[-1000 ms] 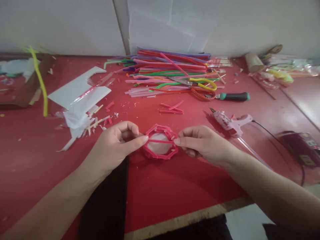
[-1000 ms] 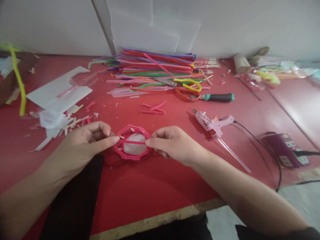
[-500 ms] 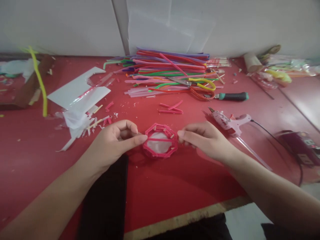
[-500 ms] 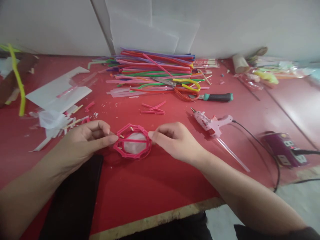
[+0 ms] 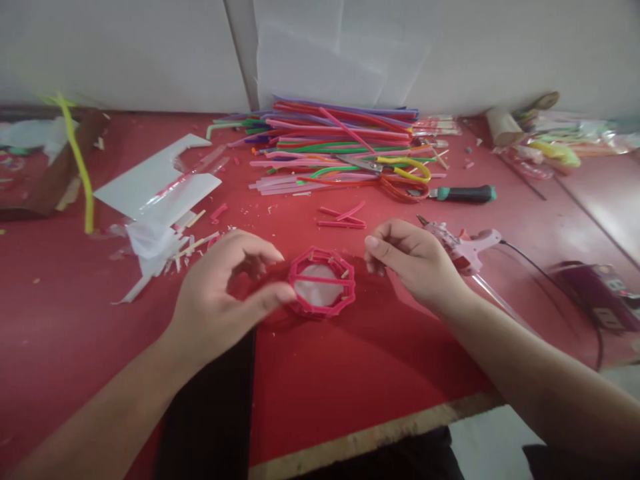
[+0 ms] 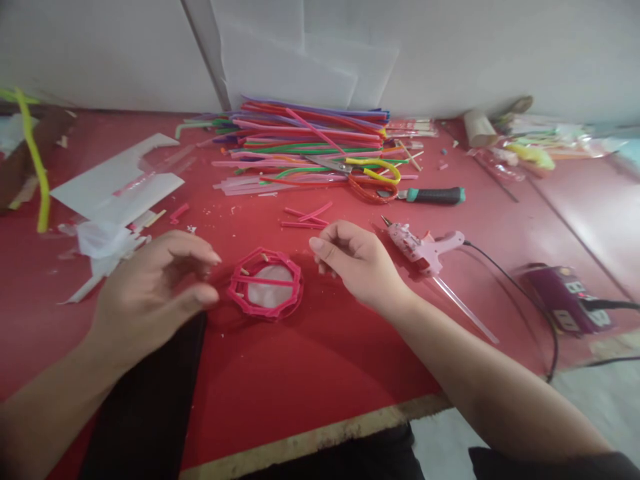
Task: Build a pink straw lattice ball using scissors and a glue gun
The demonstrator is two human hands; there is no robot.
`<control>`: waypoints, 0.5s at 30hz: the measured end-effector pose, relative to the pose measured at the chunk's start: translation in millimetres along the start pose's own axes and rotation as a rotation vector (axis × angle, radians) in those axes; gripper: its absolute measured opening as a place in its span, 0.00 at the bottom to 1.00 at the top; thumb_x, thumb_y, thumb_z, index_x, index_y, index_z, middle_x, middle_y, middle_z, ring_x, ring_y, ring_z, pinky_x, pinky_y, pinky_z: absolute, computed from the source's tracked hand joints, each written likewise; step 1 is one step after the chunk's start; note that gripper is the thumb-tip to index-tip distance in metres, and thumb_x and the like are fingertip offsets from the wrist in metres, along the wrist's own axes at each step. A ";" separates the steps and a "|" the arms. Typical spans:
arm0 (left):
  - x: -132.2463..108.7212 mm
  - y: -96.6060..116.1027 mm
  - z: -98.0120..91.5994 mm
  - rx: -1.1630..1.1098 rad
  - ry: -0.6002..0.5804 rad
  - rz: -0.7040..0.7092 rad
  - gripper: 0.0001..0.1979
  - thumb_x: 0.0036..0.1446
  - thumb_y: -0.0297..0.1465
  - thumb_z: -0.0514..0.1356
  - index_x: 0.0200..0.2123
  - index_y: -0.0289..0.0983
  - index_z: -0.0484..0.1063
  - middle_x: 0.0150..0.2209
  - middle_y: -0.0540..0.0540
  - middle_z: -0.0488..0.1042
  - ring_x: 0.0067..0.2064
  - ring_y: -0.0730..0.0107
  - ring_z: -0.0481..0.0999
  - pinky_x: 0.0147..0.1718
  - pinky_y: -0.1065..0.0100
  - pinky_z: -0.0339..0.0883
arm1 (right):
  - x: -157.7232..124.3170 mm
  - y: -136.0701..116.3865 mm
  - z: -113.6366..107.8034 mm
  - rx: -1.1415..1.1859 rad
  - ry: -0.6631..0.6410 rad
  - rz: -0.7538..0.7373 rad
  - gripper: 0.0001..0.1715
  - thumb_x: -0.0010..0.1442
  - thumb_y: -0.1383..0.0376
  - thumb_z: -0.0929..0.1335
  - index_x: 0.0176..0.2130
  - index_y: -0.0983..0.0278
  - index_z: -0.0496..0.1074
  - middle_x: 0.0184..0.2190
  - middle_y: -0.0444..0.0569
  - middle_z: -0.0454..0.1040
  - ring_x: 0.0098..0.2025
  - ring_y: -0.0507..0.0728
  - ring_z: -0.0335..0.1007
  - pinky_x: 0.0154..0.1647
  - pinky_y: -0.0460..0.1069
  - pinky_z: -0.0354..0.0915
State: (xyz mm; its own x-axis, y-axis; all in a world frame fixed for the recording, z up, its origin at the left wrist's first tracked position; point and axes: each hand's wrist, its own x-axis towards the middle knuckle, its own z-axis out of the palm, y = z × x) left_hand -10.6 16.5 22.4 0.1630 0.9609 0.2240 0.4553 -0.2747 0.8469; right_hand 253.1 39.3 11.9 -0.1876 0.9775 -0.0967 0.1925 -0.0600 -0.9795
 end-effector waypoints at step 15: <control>-12.2 -0.3 11.6 0.287 -0.005 0.015 0.12 0.63 0.31 0.59 0.50 0.43 0.70 0.41 0.47 0.75 0.40 0.66 0.77 0.41 0.66 0.74 | -3.2 -5.9 0.3 0.096 -0.143 0.072 0.21 0.59 0.50 0.73 0.29 0.63 0.68 0.25 0.46 0.78 0.26 0.52 0.75 0.27 0.47 0.68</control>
State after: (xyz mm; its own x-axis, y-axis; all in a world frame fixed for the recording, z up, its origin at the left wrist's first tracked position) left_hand -2.5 4.4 13.7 0.1754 0.9567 0.2323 0.6818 -0.2882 0.6723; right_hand 252.3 36.5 18.0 -0.3128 0.9318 -0.1843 0.1191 -0.1540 -0.9809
